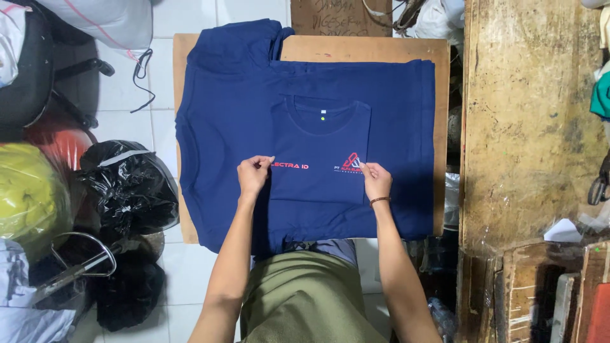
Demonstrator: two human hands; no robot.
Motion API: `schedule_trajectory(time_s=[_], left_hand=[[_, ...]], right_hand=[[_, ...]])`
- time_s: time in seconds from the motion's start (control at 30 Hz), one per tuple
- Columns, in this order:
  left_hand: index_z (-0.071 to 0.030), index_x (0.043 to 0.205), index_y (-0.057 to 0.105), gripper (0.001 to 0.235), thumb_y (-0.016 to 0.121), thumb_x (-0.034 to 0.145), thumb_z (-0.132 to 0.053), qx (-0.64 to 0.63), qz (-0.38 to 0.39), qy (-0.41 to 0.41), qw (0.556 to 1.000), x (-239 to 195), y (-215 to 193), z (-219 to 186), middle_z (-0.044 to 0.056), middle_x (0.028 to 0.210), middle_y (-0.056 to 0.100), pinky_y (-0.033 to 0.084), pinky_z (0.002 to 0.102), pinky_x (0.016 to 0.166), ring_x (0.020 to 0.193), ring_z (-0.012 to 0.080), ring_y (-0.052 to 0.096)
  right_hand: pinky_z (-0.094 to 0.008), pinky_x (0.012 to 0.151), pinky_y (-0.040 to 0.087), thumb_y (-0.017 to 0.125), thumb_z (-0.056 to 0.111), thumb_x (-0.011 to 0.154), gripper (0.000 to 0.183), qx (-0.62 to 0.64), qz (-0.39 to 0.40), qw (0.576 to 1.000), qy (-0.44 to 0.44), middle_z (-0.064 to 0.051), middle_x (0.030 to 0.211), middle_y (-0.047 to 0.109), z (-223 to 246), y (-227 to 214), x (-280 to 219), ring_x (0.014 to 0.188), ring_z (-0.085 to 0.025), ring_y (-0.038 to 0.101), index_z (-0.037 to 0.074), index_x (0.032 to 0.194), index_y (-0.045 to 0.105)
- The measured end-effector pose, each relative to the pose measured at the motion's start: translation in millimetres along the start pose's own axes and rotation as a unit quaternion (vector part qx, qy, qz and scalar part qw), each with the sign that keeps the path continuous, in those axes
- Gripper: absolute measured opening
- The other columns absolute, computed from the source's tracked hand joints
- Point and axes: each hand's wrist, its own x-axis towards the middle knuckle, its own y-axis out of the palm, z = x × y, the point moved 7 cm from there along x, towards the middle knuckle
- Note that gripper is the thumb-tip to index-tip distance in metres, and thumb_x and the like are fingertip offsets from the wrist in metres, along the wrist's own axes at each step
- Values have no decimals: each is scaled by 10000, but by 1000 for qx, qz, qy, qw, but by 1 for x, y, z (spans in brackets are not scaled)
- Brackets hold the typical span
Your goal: Smoothing and aligning a t-shirt on a wooden board before placing it into a heat press machine
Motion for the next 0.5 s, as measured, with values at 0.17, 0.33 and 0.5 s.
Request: schedule_trajectory(time_s=[0.17,0.33,0.5], left_hand=[[-195,854,821,94,768,859,-271,54,3,-4,999,1,-6,-14,69,599,705,561,337,630,590,230,724],[-146,920,808,174,812,841,-302,23,-35,55,998,42,-2,-62,159,766,749,579,438,722,810,386,747],[-124,952,800,257,901,783,-290,-55,-61,74,994,113,25,-61,70,737,747,567,336,709,720,224,713]], right_hand=[[-395,864,584,840,293,924,242,32,16,999,-14,-165,919,767,1,2,6,902,-241,745,98,1057,789],[-316,786,588,847,305,925,218,45,10,998,-29,-78,878,775,10,6,39,739,-143,714,138,1055,795],[-240,508,563,829,290,935,268,84,28,995,-35,-101,904,764,44,15,87,660,-114,641,72,1076,764]])
